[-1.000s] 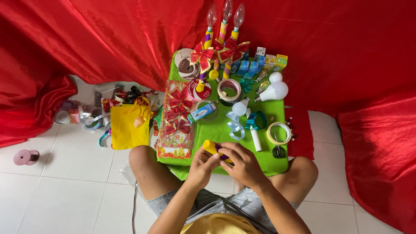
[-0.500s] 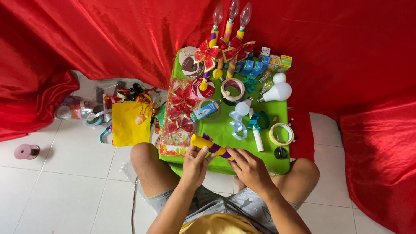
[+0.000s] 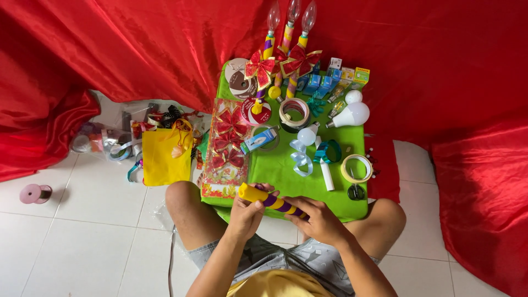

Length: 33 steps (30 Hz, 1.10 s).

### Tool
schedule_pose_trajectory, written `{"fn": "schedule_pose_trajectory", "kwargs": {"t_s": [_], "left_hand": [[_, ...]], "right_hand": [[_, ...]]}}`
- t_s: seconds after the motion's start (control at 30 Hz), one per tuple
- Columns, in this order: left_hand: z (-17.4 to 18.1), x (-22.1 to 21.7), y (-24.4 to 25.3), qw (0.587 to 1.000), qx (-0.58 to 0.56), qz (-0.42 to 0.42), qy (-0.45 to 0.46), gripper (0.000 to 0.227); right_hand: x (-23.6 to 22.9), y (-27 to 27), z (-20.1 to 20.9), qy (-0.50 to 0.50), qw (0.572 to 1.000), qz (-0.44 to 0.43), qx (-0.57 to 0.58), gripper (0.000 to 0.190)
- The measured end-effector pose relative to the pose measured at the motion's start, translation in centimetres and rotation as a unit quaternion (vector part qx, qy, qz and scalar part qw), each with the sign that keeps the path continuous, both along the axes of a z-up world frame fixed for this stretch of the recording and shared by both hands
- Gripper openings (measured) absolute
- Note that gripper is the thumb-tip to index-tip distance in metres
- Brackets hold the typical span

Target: The person is wrapping a purple ribbon around a yellow tube, cutting the ribbon with scissors, and securing it with tape as part of a handicraft project.

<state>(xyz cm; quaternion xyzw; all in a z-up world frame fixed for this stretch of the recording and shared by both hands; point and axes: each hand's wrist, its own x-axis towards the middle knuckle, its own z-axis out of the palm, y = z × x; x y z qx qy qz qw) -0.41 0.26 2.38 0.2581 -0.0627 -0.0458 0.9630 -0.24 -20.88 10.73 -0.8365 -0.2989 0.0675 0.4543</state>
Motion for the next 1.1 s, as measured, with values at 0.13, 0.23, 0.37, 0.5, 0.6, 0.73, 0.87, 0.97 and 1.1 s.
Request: {"fn": "schedule_pose_trajectory", "kwargs": {"t_s": [0.13, 0.23, 0.37, 0.5, 0.6, 0.73, 0.87, 0.97, 1.1], "left_hand": [[0.5, 0.6, 0.7, 1.000, -0.003, -0.015, -0.020, 0.040], [1.4, 1.7, 2.9, 0.969, 0.195, 0.001, -0.153, 0.029], [2.7, 2.4, 5.0, 0.880, 0.408, 0.011, -0.244, 0.031], [2.4, 3.0, 5.4, 0.806, 0.520, 0.023, -0.282, 0.029], [1.9, 3.2, 4.8, 0.705, 0.633, 0.054, -0.314, 0.024], [-3.7, 4.1, 3.0, 0.583, 0.748, 0.088, -0.306, 0.026], [-7.3, 5.1, 1.4, 0.499, 0.803, 0.102, -0.310, 0.027], [-7.5, 5.6, 0.8, 0.483, 0.815, 0.100, -0.303, 0.027], [-6.5, 5.9, 0.4, 0.491, 0.820, 0.088, -0.280, 0.028]], "right_hand": [[0.2, -0.6, 0.1, 0.032, 0.999, 0.022, 0.011, 0.043], [0.5, -1.4, -0.1, 0.021, 0.999, 0.010, -0.029, 0.043], [0.9, -2.5, -0.3, -0.057, 0.991, 0.017, -0.117, 0.043], [1.0, -2.8, -0.9, -0.020, 0.980, 0.019, -0.197, 0.039], [1.4, -3.2, -2.5, -0.009, 0.968, 0.005, -0.251, 0.038], [1.8, -4.1, -4.8, -0.006, 0.953, -0.022, -0.301, 0.040], [2.6, -5.6, -8.3, -0.058, 0.941, -0.060, -0.329, 0.039], [3.2, -6.9, -12.2, -0.109, 0.925, -0.081, -0.355, 0.039], [3.5, -7.8, -15.1, -0.156, 0.912, -0.095, -0.367, 0.038]]}}
